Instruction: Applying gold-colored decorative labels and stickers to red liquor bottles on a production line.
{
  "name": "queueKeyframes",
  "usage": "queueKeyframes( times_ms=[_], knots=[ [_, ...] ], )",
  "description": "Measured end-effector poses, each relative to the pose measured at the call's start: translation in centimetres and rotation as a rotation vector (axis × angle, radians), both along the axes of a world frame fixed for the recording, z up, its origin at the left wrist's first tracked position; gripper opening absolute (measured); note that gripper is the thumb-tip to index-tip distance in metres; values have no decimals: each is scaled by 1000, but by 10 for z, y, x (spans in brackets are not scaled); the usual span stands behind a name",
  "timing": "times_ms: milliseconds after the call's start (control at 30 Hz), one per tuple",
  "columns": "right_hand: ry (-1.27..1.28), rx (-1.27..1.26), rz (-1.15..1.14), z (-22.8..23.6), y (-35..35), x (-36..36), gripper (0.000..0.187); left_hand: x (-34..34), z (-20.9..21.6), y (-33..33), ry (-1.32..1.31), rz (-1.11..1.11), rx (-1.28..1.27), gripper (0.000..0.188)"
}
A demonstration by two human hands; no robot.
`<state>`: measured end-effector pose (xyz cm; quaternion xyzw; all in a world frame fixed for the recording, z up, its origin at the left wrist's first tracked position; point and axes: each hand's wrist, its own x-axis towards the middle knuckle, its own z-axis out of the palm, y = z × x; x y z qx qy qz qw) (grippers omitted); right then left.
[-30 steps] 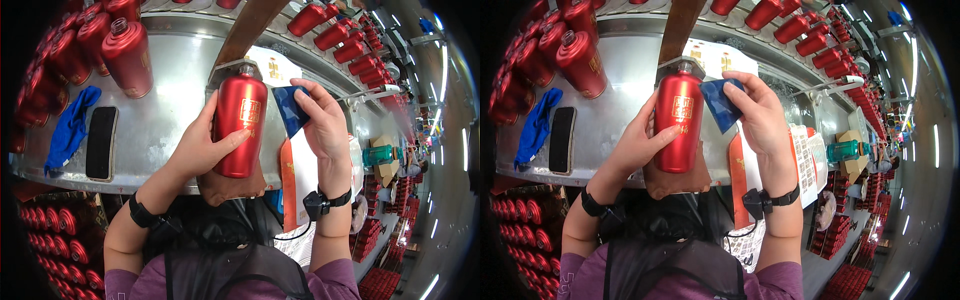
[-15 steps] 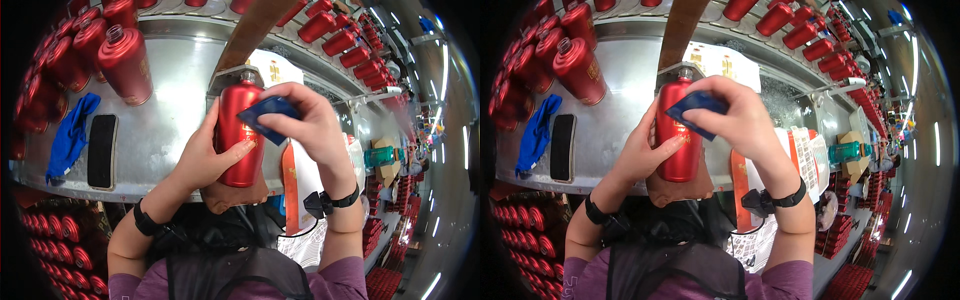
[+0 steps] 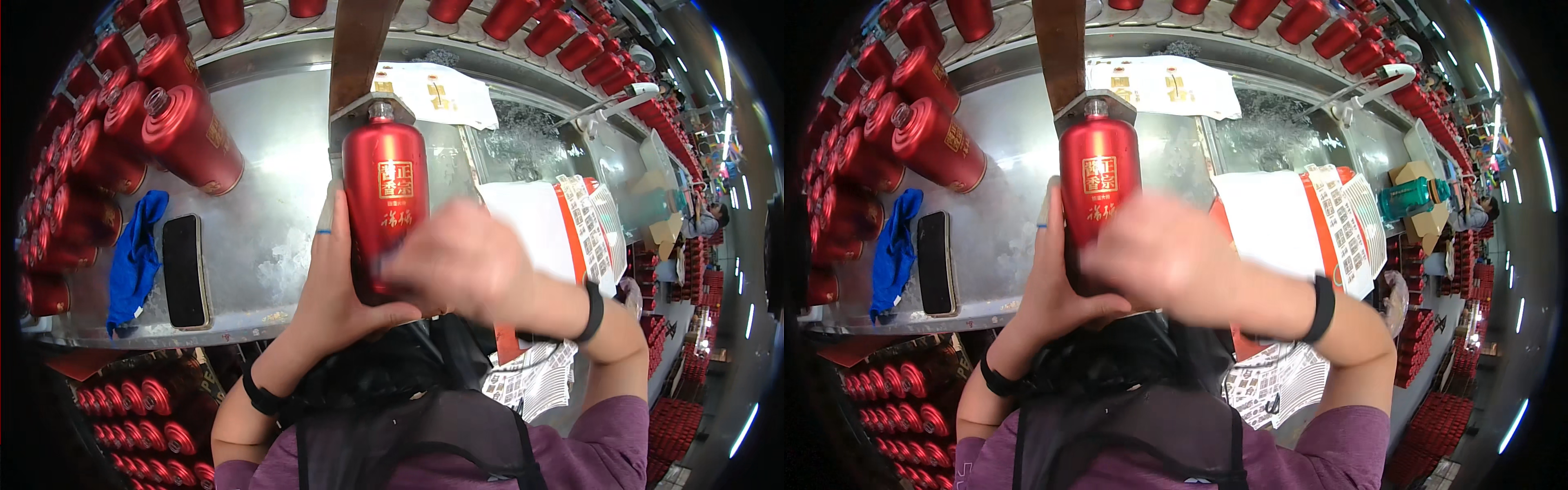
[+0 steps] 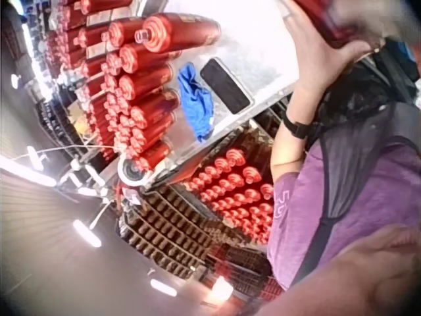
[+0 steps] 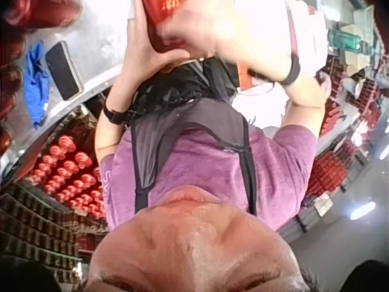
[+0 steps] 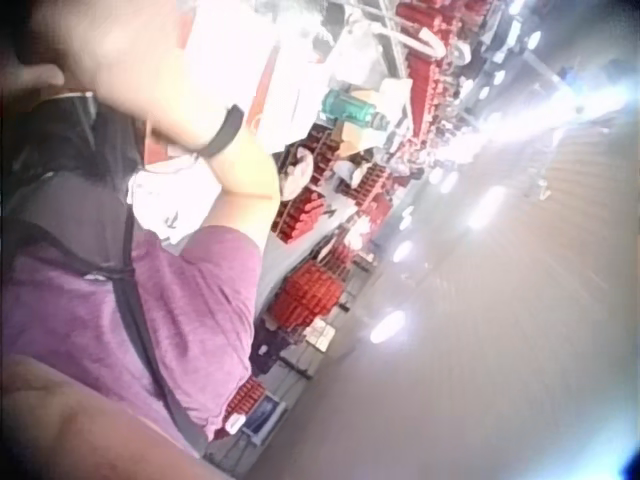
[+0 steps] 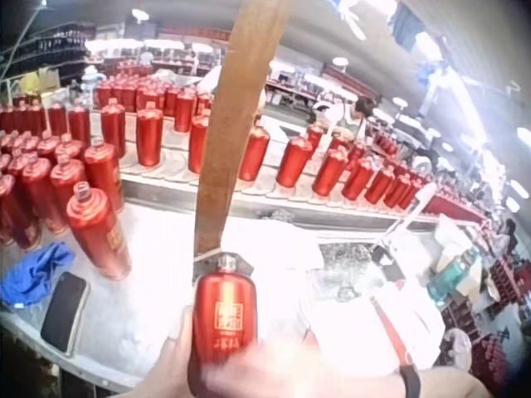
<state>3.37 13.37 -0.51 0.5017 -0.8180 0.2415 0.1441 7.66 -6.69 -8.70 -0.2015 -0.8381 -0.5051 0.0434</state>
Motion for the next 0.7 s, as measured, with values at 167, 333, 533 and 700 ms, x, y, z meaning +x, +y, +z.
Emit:
queueKeyframes(
  times_ms=[167,333,533,700],
  knots=[
    [-585,13,-280,16,3,-46,15,10,4,0,-67,61,-106,131],
    [-332,235,-59,27,-32,-36,20,8,-8,0,15,137,-85,127],
    [-397,544,-21,42,-51,-49,18,7,-18,0,100,107,-178,124],
    [-28,177,-210,11,-32,-62,14,8,-5,12,-54,153,3,123]
  ],
)
